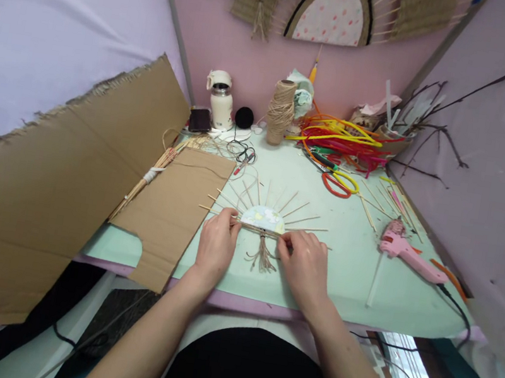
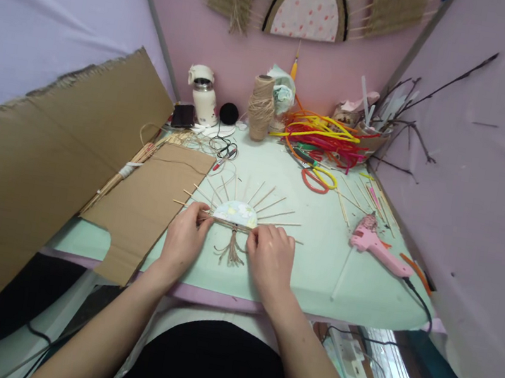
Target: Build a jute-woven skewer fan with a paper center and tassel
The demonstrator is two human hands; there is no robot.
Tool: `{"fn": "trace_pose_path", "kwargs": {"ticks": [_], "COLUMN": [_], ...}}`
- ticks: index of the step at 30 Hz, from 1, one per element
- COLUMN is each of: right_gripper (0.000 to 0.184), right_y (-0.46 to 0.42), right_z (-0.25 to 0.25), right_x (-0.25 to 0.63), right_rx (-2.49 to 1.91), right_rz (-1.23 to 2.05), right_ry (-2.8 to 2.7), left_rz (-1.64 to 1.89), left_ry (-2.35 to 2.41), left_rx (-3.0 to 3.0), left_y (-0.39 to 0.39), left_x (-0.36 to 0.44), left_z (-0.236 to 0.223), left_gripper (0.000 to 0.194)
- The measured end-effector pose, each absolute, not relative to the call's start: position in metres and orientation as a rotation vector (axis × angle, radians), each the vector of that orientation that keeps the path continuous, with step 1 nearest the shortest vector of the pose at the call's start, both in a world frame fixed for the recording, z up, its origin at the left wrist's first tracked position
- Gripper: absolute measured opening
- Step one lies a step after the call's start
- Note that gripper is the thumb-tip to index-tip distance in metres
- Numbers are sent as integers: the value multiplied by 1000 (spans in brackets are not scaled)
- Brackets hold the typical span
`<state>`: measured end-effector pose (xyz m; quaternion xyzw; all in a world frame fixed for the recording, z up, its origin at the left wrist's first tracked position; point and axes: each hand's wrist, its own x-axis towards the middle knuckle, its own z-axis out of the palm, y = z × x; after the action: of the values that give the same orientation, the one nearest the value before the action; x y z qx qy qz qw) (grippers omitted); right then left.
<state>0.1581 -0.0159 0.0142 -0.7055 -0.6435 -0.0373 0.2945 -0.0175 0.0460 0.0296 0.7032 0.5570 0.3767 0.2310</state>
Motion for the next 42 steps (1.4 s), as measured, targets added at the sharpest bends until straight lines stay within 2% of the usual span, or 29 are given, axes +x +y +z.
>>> {"fn": "trace_pose_path", "kwargs": {"ticks": [2,6,12,18,26,31,35,38,41,42], "right_gripper": [18,19,19,16,15,13,13,15,15,14], "right_y": [-16,-16,-14,-14,-14,-16,-20,-22,-23,-23], "right_z": [14,14,14,13,14,22,38,49,55,57], "right_x": [158,159,163,166,166,170,178,181,179,178], "right_rx": [-1885,-1887,-1870,-1786,-1752,-1724,-1667,-1646,-1638,-1625], "right_rz": [-94,-58,105,65,110,109,382,619,606,585], "right_ry": [-1705,-1677,-1604,-1597,-1621,-1572,-1457,-1425,-1515,-1557], "left_rz": [1022,994,966,1012,885,995,988,822,679,694], "left_ry": [1529,1521,1527,1495,1526,1439,1333,1333,1383,1390], "left_rx": [1926,1958,2023,2045,2123,2085,2037,2131,2326,2384], "left_y": [47,48,47,45,44,42,41,37,28,25], "left_x": [-17,-16,-17,-15,-13,-18,-29,-36,-37,-35], "left_z": [31,33,32,29,31,33,39,44,52,57], "left_gripper": [19,11,10,10,12,11,11,14,13,19]}}
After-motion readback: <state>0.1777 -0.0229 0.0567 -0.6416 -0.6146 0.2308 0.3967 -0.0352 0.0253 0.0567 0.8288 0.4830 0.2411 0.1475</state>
